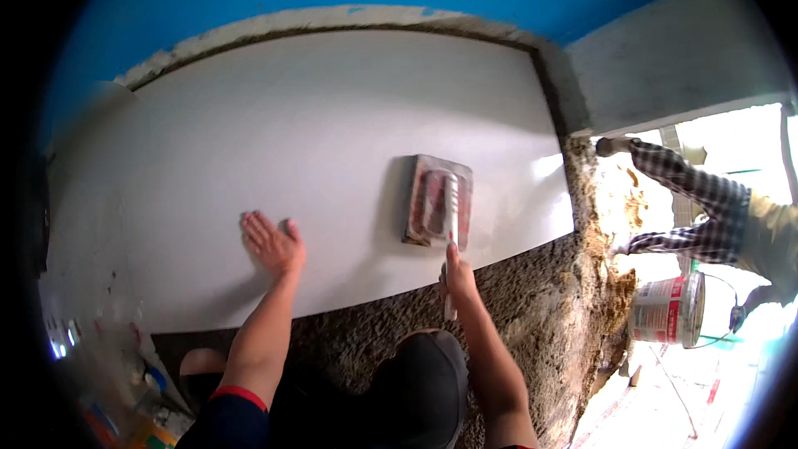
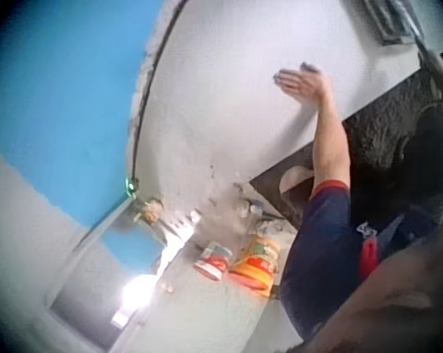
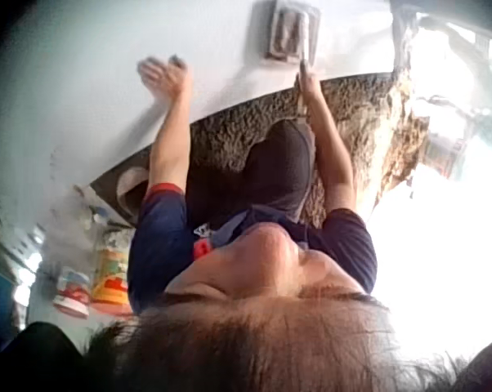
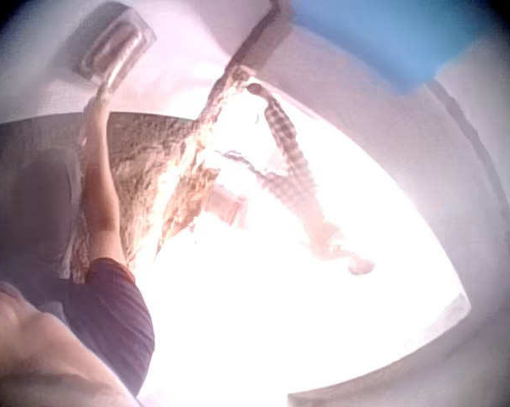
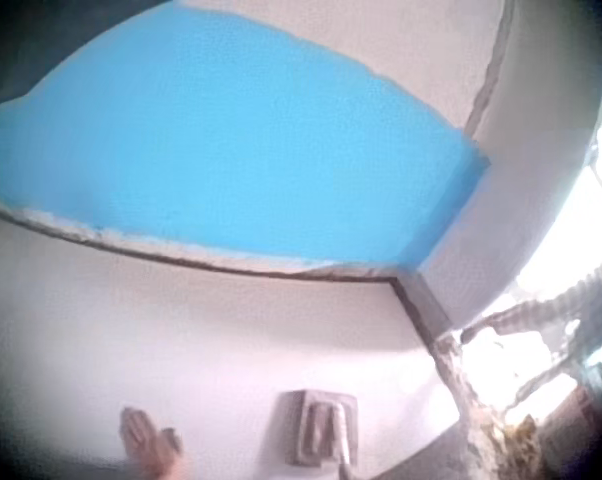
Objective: The person places a large tile onto a bed of mortar, taps it to level it with a trowel, checks the alignment using a tape measure, and adjusts its position by hand.
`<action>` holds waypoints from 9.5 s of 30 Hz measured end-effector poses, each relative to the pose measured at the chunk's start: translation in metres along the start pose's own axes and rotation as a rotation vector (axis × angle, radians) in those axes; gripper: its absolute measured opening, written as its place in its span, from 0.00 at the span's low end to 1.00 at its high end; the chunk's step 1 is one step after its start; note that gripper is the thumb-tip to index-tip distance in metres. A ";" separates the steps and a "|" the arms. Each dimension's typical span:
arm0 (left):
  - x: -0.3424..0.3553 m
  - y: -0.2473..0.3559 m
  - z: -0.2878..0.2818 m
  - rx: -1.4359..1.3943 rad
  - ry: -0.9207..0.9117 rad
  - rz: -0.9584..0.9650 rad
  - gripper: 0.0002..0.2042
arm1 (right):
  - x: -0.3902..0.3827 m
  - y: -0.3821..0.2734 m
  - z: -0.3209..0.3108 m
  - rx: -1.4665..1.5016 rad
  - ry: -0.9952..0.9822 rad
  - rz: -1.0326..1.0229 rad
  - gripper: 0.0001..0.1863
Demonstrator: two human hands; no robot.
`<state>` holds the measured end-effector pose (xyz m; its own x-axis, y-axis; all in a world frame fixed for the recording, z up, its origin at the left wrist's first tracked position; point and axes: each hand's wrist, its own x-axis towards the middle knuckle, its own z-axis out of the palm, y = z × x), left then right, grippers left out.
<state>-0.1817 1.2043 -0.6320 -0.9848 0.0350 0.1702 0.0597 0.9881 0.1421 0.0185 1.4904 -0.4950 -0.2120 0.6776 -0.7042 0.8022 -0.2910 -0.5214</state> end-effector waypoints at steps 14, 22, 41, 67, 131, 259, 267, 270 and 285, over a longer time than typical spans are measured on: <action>0.014 -0.015 0.035 0.085 0.088 0.110 0.39 | 0.029 0.023 -0.085 0.089 0.327 -0.044 0.27; 0.002 -0.020 0.039 0.109 0.075 0.121 0.38 | 0.015 -0.013 -0.273 0.277 0.222 -0.282 0.33; 0.058 -0.035 0.008 -0.292 -0.282 0.614 0.45 | 0.086 0.083 -0.063 0.319 0.076 -0.049 0.32; -0.021 -0.285 -0.056 0.014 -0.155 0.158 0.41 | -0.064 -0.099 -0.061 -0.126 -0.054 -0.456 0.27; 0.057 -0.286 -0.049 0.007 -0.142 -0.203 0.43 | 0.023 -0.370 0.081 -0.260 -0.059 -0.709 0.35; -0.008 -0.400 -0.062 -0.096 -0.239 -0.534 0.39 | -0.292 -0.155 0.341 0.163 -0.555 -0.910 0.25; -0.009 -0.398 -0.063 -0.182 -0.063 -0.422 0.40 | -0.176 -0.096 0.530 -0.792 -0.613 -0.616 0.37; 0.004 -0.399 -0.062 -0.128 -0.147 -0.520 0.40 | -0.177 -0.100 0.520 -0.819 -0.595 -0.609 0.36; 0.114 -0.392 -0.048 -0.171 -0.084 -0.577 0.43 | -0.290 -0.305 0.328 -0.269 -0.465 -0.699 0.26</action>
<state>-0.3093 0.8137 -0.6218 -0.8752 -0.4804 -0.0572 -0.4690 0.8133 0.3443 -0.3478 1.1609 -0.2903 -0.8620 0.2810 -0.4220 0.4961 0.2957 -0.8164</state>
